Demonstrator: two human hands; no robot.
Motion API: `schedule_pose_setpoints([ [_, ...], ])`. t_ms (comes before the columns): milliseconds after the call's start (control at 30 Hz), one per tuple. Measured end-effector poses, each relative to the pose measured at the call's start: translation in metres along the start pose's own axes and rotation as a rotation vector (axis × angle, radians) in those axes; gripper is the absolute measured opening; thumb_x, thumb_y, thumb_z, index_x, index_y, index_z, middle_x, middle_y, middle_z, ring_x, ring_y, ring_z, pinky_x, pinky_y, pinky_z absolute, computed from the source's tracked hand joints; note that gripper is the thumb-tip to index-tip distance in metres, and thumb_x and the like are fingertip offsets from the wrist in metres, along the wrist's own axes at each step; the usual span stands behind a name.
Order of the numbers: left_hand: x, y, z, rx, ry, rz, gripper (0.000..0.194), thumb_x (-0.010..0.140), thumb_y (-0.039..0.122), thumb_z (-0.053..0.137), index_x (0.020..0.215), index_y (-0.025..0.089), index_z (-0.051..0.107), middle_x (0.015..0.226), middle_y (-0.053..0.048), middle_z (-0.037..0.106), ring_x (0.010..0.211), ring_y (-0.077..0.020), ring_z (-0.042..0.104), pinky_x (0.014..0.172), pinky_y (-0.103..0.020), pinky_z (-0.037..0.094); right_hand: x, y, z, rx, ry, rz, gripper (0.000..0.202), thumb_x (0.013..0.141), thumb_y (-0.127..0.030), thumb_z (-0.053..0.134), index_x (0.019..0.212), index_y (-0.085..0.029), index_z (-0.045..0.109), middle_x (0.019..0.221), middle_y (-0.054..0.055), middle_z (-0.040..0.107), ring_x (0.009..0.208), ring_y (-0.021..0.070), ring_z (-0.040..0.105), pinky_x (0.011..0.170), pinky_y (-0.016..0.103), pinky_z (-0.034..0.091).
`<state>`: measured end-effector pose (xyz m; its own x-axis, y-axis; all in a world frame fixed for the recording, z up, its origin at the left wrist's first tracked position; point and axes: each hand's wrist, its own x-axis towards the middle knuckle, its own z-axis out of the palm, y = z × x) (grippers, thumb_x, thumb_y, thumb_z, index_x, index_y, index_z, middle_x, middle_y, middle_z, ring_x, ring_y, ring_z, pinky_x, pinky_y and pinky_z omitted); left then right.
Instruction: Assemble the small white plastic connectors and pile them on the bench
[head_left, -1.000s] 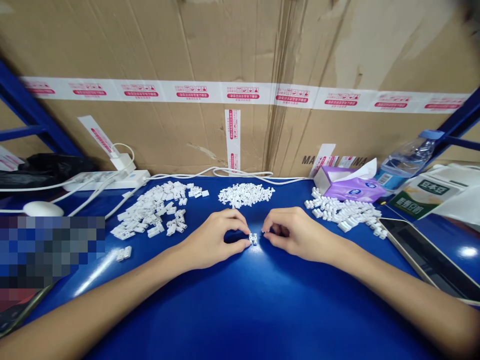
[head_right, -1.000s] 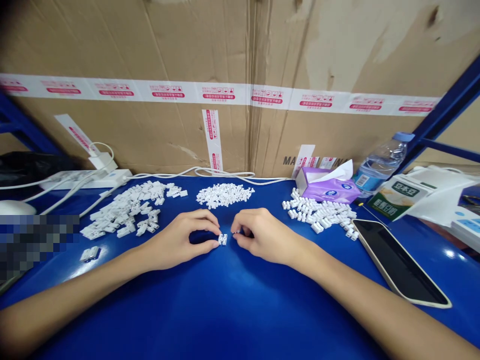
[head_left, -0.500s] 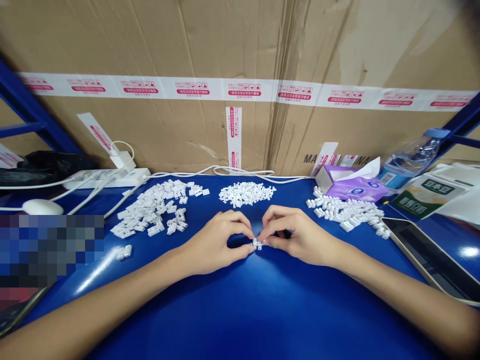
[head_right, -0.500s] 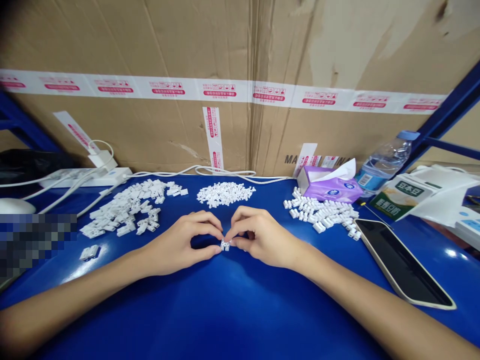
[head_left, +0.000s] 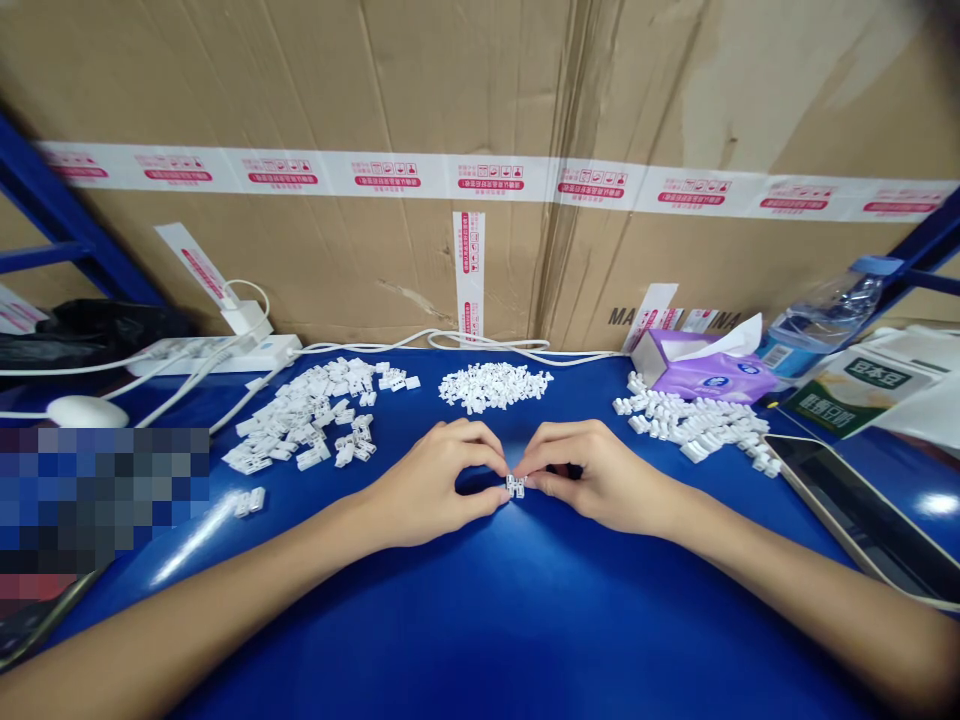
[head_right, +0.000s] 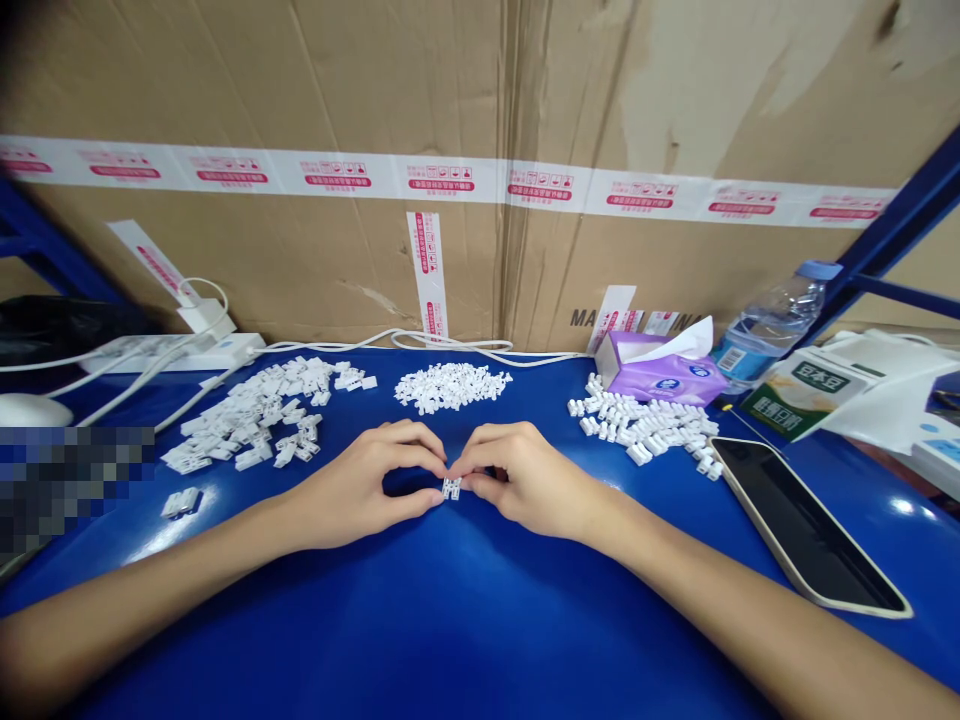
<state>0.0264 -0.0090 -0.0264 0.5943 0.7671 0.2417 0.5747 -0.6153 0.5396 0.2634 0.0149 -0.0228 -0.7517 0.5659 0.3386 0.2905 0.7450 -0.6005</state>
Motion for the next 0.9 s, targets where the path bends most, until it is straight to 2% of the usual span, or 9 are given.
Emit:
schedule_pose_setpoints([
  [233, 0.001, 0.0021, -0.0007, 0.02, -0.006, 0.002, 0.01, 0.088, 0.024, 0.071, 0.097, 0.025, 0.076, 0.109, -0.002, 0.07, 0.102, -0.023, 0.065, 0.095, -0.041, 0.045, -0.0015, 0.0005, 0.0033, -0.067, 0.022, -0.093, 0.021, 0.097, -0.011, 0.058, 0.101, -0.018, 0.077, 0.097, 0.008, 0.073, 0.087, 0.0172, 0.068, 0.077, 0.031, 0.056],
  [900, -0.0015, 0.0071, 0.0021, 0.068, -0.001, 0.0, 0.011, 0.091, 0.026, 0.066, 0.098, 0.025, 0.074, 0.109, -0.002, 0.07, 0.1, -0.0237, 0.062, 0.096, -0.045, 0.042, -0.0066, -0.0015, 0.0032, -0.227, -0.012, -0.16, 0.027, 0.096, -0.008, 0.054, 0.108, -0.019, 0.076, 0.101, 0.009, 0.069, 0.089, 0.0196, 0.064, 0.073, 0.034, 0.054],
])
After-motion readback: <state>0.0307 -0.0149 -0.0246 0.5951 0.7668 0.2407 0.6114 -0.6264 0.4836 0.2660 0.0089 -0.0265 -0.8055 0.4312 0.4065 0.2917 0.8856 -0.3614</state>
